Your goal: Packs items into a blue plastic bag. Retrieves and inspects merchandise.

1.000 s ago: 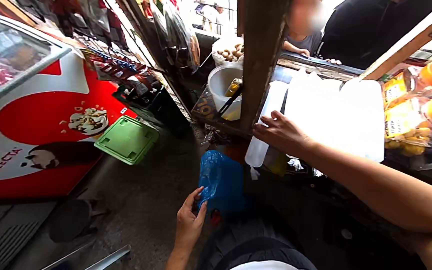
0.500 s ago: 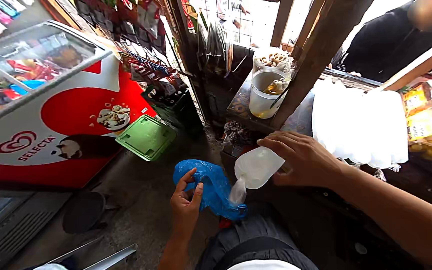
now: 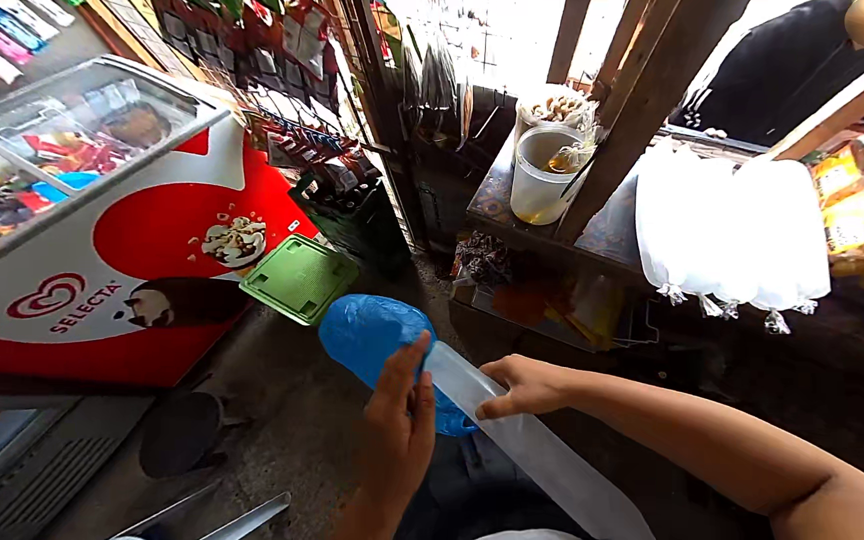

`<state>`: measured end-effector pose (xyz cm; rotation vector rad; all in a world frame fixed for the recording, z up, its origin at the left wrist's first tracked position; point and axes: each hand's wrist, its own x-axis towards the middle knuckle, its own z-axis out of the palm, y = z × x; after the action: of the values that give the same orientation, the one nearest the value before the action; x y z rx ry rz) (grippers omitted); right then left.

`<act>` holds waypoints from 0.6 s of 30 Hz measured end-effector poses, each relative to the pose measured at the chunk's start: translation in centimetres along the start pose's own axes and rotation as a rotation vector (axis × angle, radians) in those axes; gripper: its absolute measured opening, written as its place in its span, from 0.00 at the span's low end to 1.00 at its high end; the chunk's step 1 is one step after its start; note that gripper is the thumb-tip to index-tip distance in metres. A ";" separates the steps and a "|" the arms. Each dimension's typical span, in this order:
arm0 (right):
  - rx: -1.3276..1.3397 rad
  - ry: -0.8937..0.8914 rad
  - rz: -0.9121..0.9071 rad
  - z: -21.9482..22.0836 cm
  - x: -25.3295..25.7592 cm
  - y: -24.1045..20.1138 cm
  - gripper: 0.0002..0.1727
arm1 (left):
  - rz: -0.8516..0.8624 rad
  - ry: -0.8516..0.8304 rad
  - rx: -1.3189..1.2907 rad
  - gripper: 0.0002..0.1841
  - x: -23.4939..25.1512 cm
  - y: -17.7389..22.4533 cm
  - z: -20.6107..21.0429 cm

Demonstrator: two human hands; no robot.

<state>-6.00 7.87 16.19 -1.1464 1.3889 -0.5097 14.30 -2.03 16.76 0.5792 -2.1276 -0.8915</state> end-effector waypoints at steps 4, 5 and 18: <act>0.290 0.012 -0.026 0.3 1.5 1.6 0.20 | 0.088 -0.163 -0.058 0.19 -1.1 1.4 1.7; 0.350 0.024 -0.075 0.5 1.7 1.9 0.16 | 0.100 -0.200 -0.088 0.19 -1.4 1.6 2.2; 0.765 0.755 -0.108 0.4 -3.1 3.4 0.12 | 0.250 -0.626 -0.600 0.16 -1.1 4.6 1.2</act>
<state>-7.36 12.06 14.81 -0.3906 1.5258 -1.5081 13.52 2.22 19.12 -0.3093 -2.2079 -1.6209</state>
